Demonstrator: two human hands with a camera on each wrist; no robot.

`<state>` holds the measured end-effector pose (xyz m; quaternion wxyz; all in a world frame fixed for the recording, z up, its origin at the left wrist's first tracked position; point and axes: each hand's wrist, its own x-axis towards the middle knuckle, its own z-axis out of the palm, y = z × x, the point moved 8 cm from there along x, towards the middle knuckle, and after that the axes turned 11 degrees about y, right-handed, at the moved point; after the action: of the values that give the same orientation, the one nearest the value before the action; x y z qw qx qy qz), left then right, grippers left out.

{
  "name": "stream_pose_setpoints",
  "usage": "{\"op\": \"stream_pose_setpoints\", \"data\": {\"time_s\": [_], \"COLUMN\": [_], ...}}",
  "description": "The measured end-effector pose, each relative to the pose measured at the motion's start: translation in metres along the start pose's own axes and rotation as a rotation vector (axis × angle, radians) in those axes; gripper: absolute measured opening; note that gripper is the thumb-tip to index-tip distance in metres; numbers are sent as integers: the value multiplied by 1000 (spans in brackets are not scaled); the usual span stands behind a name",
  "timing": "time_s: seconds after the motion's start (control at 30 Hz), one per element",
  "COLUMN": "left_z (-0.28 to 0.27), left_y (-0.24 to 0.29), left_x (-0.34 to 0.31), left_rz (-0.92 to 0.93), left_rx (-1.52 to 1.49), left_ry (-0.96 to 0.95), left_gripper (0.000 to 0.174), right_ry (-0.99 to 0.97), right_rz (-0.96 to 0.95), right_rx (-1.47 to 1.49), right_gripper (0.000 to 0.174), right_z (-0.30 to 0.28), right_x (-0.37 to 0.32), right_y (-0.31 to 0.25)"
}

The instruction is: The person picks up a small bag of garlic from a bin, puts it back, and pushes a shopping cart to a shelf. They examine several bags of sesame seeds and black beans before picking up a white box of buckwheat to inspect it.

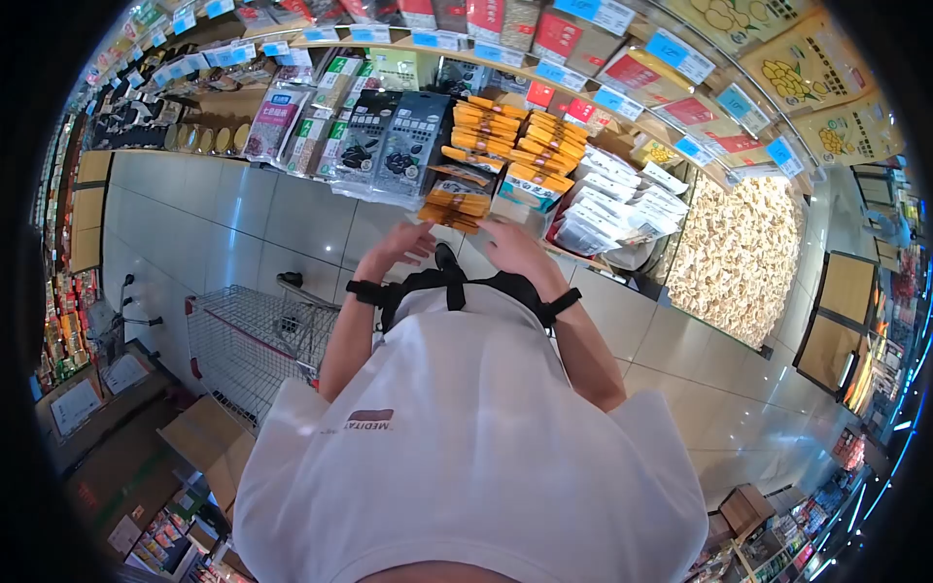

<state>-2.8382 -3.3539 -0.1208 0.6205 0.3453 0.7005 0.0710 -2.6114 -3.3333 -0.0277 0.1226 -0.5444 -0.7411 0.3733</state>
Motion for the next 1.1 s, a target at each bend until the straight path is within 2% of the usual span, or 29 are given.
{"op": "stream_pose_setpoints", "data": {"time_s": [0.1,0.27,0.4,0.47,0.5,0.6,0.7,0.77,0.87,0.93,0.97,1.03,1.1], "left_z": [0,23,25,22,22,22,18,17,17,18,18,17,17], "left_y": [8,2,-3,-4,-5,-8,-12,-13,-11,-14,-15,-16,-16], "left_x": [9,38,41,36,34,28,27,28,29,30,29,30,29], "left_rz": [9,1,16,13,10,16,-58,-36,8,24,44,68,61], "left_rx": [-132,-163,-250,-236,-224,-262,-254,-242,-224,-211,-223,-229,-275], "left_ry": [-15,-101,-210,-208,-206,-286,-279,-286,-304,-317,-333,-346,-383], "left_gripper": [69,58,49,49,48,47,47,47,47,48,46,45,46], "right_ry": [106,82,75,246,248,281,328,311,294,298,299,335,369], "right_rz": [-69,0,7,-39,-31,42,76,118,91,82,87,58,53], "right_rx": [-35,-184,-151,-163,-160,-137,-171,-174,-272,-327,-323,-283,-280], "right_gripper": [44,51,55,64,64,73,79,81,73,60,60,46,40], "right_z": [19,43,40,27,27,19,12,15,27,28,30,33,37], "right_x": [21,41,46,49,52,61,66,66,67,62,60,63,69], "right_y": [-13,-5,-7,-8,-8,-7,-22,-23,-20,-27,-25,-19,-15]}}
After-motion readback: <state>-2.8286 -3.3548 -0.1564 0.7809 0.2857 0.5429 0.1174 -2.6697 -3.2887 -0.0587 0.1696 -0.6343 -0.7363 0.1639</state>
